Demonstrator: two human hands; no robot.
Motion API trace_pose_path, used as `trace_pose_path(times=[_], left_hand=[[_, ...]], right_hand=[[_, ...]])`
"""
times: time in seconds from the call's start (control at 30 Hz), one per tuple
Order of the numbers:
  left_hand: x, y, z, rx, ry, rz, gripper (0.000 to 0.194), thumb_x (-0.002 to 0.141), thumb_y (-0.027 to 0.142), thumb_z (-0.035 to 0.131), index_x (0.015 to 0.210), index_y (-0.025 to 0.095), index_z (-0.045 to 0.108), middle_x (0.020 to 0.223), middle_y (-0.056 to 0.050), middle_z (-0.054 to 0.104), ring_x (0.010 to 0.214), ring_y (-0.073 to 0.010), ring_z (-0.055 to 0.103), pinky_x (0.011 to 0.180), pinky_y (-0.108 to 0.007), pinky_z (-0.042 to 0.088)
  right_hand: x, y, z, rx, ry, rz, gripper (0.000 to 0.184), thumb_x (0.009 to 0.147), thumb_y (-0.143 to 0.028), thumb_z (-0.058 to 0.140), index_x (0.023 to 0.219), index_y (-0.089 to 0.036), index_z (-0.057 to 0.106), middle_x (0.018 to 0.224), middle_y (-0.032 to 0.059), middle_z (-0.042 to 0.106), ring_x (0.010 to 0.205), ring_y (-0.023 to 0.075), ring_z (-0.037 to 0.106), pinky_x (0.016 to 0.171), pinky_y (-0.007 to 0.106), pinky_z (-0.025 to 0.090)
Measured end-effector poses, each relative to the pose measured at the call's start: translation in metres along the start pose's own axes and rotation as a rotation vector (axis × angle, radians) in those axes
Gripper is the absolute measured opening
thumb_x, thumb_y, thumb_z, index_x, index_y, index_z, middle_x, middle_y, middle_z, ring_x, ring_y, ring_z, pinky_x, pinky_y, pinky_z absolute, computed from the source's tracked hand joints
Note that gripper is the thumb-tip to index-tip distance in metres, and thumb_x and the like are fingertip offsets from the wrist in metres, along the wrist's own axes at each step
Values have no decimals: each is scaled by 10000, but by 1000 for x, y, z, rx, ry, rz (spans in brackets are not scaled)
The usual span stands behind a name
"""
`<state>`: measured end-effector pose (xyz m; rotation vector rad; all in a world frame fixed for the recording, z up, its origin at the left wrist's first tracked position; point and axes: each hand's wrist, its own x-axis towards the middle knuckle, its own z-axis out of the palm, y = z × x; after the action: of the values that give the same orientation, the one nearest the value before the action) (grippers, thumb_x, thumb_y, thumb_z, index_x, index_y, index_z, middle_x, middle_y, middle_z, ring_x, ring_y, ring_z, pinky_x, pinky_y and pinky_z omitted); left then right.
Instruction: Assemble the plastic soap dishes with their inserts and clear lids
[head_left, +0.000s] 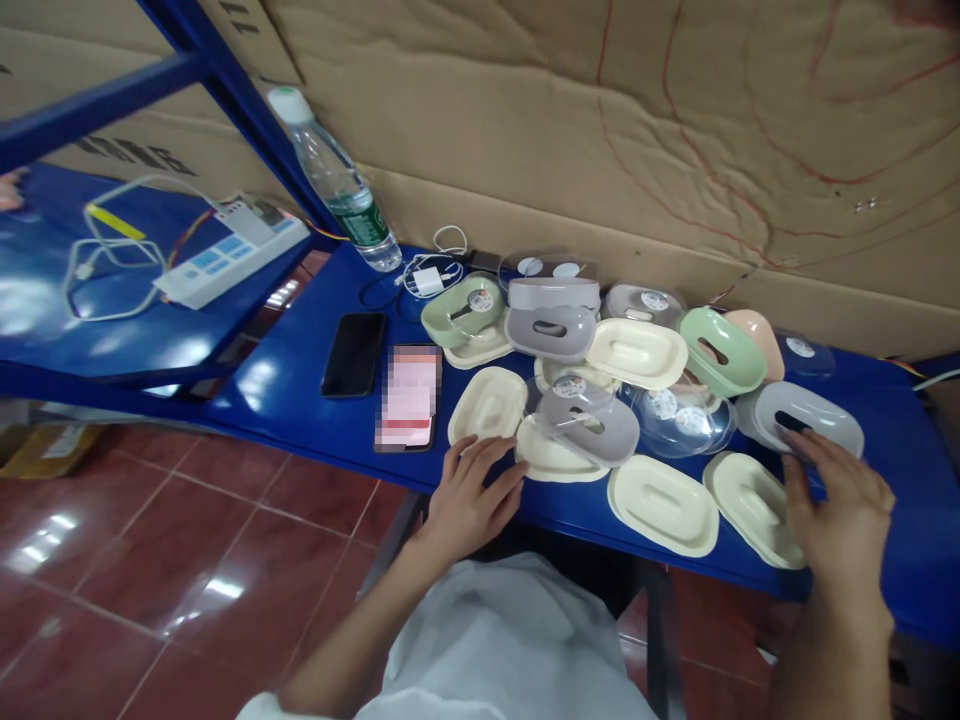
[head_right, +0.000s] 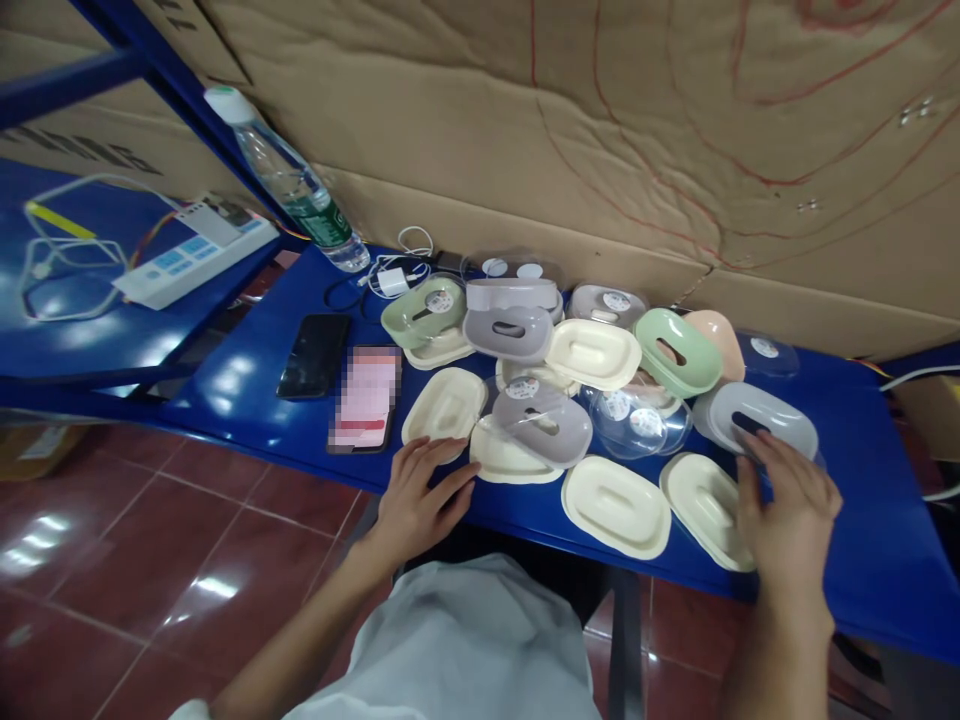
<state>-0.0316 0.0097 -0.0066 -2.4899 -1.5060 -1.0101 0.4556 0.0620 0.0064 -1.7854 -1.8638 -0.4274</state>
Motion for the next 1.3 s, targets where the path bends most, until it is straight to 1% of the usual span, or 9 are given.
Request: trace_pose_path(times=[0.2, 0.37, 0.53, 0.63, 0.73, 0.83, 0.97, 1.1, 1.3], left_hand=[[1, -2, -3, -56, 1, -10, 344, 964, 122, 699, 1278, 263, 697, 1355, -119, 713, 1297, -266, 688, 1190, -536, 496], [3, -6, -10, -123, 39, -28, 359, 974, 106, 680, 1301, 253, 676, 1398, -136, 665, 1342, -276, 648, 1173, -534, 510], [2, -6, -13, -72, -34, 0, 357, 1001, 127, 670, 1343, 231, 670, 1445, -168, 639, 1392, -300, 614, 1191, -549, 477], [-1, -8, -18, -50, -58, -3, 353, 1012, 133, 665, 1351, 229, 675, 1452, -169, 640, 1399, -299, 610, 1203, -543, 460], [-5, -13, -25, -13, -33, -57, 341, 1021, 149, 664, 1351, 232, 678, 1473, -166, 642, 1399, -302, 607, 1209, -543, 443], [-8, -15, -30, 13, -110, -81, 328, 1049, 192, 645, 1372, 240, 675, 1454, -133, 686, 1377, -294, 628, 1228, -542, 400], [-7, -10, -29, -21, -236, -10, 314, 1086, 218, 600, 1388, 257, 677, 1463, -96, 704, 1354, -272, 653, 1226, -534, 371], [6, -11, -26, -54, -171, -2, 325, 1081, 208, 601, 1395, 244, 677, 1491, -130, 678, 1325, -265, 666, 1140, -478, 462], [26, -39, -41, 98, -10, -58, 295, 1054, 218, 650, 1345, 234, 691, 1447, -149, 697, 1287, -301, 680, 1068, -482, 487]], right_hand=[[-41, -29, -30, 130, -17, -12, 379, 1023, -406, 626, 1368, -286, 725, 1392, 114, 752, 1326, 369, 704, 1157, 563, 511], [-76, -49, -26, 144, -149, -113, 322, 1077, -407, 615, 1305, -224, 750, 1383, 114, 756, 1297, 334, 710, 1163, 546, 485], [-67, -51, -16, 162, -107, -149, 301, 1074, -363, 645, 1325, -229, 743, 1374, 127, 761, 1299, 339, 711, 1164, 528, 481], [-63, -74, -17, 207, -56, -180, 310, 1079, -294, 613, 1364, -233, 718, 1403, 131, 744, 1328, 346, 692, 1164, 530, 467], [-70, -106, -19, 294, -136, -328, 347, 1077, -298, 616, 1414, -247, 685, 1433, 129, 728, 1321, 334, 693, 1152, 508, 459], [-76, -120, -21, 285, -253, -490, 359, 1075, -290, 652, 1433, -284, 675, 1465, 98, 723, 1311, 303, 706, 1197, 503, 396], [-72, -115, -25, 273, -241, -419, 321, 1091, -260, 606, 1400, -276, 690, 1466, 91, 722, 1366, 309, 677, 1227, 526, 353], [-68, -134, -25, 353, -194, -331, 271, 1069, -207, 604, 1318, -244, 705, 1433, 117, 720, 1397, 316, 649, 1214, 529, 387], [-65, -189, -9, 505, -146, -389, 282, 1038, -134, 647, 1292, -238, 711, 1393, 117, 731, 1355, 299, 669, 1187, 529, 453]])
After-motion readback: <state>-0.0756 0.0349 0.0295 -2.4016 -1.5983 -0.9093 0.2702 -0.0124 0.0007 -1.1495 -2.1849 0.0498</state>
